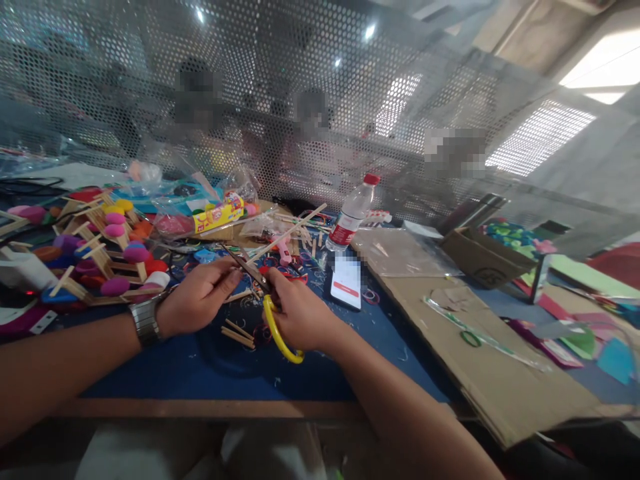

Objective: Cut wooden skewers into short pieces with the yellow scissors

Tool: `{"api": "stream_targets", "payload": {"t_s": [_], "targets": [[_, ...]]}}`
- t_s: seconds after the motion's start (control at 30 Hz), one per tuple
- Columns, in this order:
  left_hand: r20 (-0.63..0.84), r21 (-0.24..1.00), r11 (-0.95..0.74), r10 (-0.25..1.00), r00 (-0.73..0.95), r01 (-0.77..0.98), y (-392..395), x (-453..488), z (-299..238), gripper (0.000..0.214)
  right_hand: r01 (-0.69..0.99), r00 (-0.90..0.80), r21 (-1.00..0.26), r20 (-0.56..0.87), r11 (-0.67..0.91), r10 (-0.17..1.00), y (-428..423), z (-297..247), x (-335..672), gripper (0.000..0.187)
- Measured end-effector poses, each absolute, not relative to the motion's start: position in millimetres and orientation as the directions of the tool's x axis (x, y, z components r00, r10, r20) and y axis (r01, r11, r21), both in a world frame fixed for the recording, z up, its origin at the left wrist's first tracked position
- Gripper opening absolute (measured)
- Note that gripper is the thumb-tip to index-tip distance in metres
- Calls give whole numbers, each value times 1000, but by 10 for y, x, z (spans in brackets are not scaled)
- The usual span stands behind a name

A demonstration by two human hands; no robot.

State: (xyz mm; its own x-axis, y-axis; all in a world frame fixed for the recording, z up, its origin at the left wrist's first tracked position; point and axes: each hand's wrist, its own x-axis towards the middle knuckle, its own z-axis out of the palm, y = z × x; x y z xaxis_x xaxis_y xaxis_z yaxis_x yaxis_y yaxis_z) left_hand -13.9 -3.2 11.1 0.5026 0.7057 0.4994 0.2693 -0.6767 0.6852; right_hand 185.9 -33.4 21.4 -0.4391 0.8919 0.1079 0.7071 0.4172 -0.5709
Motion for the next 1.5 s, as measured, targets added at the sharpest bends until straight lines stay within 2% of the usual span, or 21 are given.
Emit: {"api": "stream_targets", "payload": {"t_s": [0.23,0.43,0.67,0.77,0.87,0.97,1.13,1.23,1.5], "targets": [[498,713,-650,734,462,263,-11,-126,64,36,676,-421,-591,181,441,889,-310,188,1839,24],[517,703,-655,738,433,278,-3,-133,53,35,684,-375,-583,236,439,897,-323,207,1856,41],[536,685,-665,737,412,298,-5,-142,79,35,693,-267,-599,304,402,914,-304,176,1850,50],[558,665,-683,723,407,302,-10,-150,89,32,666,-310,-577,362,473,879,-283,147,1865,54],[574,654,-695,713,402,299,-12,-165,100,30,621,-373,-585,365,522,853,-278,135,1878,52],[579,659,-698,709,403,281,-13,-175,111,30,602,-362,-607,372,519,855,-293,151,1882,47],[591,653,-710,695,409,263,-21,-165,116,31,628,-414,-539,378,561,828,-324,192,1884,41],[588,648,-708,699,407,282,-24,-159,105,31,614,-428,-545,378,571,821,-325,196,1879,37],[584,659,-705,699,411,263,-33,-171,70,30,592,-419,-565,393,575,818,-327,161,1886,40]]}}
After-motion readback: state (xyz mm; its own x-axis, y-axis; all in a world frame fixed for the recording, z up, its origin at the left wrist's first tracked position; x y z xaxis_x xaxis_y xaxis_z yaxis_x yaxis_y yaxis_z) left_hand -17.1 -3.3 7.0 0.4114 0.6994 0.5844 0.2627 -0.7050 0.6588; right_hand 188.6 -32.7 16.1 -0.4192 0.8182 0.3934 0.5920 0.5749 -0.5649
